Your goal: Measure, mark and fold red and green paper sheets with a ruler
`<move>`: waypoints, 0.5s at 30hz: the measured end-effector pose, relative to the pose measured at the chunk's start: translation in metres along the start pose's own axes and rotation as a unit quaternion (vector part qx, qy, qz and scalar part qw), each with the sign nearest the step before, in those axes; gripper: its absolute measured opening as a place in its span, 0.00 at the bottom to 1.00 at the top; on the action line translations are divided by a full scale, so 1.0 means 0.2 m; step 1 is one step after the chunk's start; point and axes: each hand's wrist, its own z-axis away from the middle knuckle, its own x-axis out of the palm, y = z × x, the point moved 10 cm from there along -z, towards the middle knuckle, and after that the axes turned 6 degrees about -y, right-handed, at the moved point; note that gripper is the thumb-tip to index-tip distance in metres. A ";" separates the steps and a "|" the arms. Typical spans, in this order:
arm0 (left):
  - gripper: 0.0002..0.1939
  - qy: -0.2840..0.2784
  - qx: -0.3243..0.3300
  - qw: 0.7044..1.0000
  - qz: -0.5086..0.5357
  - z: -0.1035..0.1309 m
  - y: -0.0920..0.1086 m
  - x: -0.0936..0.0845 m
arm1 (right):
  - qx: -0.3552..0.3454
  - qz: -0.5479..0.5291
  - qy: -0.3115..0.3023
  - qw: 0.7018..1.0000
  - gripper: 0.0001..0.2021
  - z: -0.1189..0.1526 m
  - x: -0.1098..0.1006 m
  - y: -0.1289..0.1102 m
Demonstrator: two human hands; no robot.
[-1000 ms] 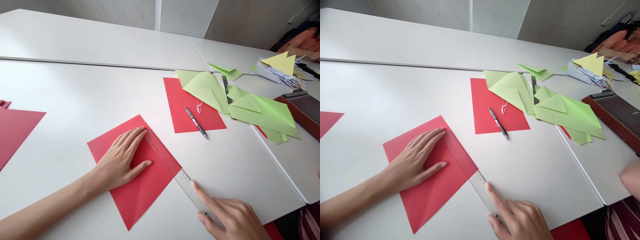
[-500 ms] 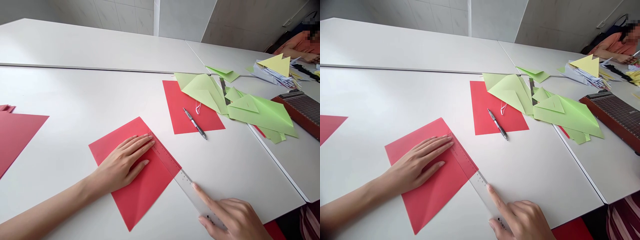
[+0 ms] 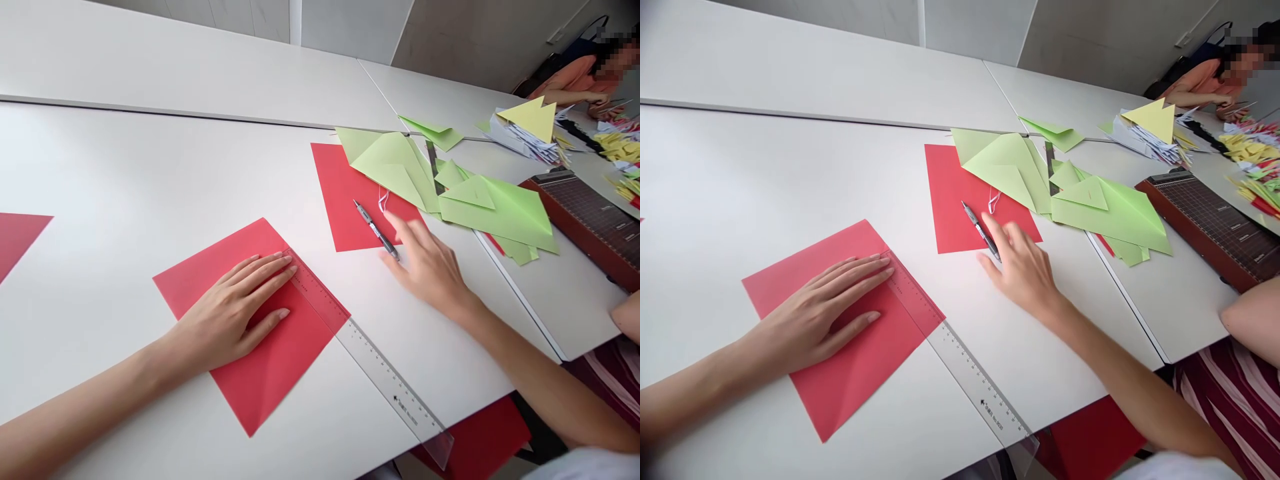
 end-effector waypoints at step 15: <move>0.28 -0.071 0.028 0.997 -0.023 0.00 -0.01 0.07 | -0.013 -0.610 -0.029 0.792 0.08 -0.26 0.17 0.21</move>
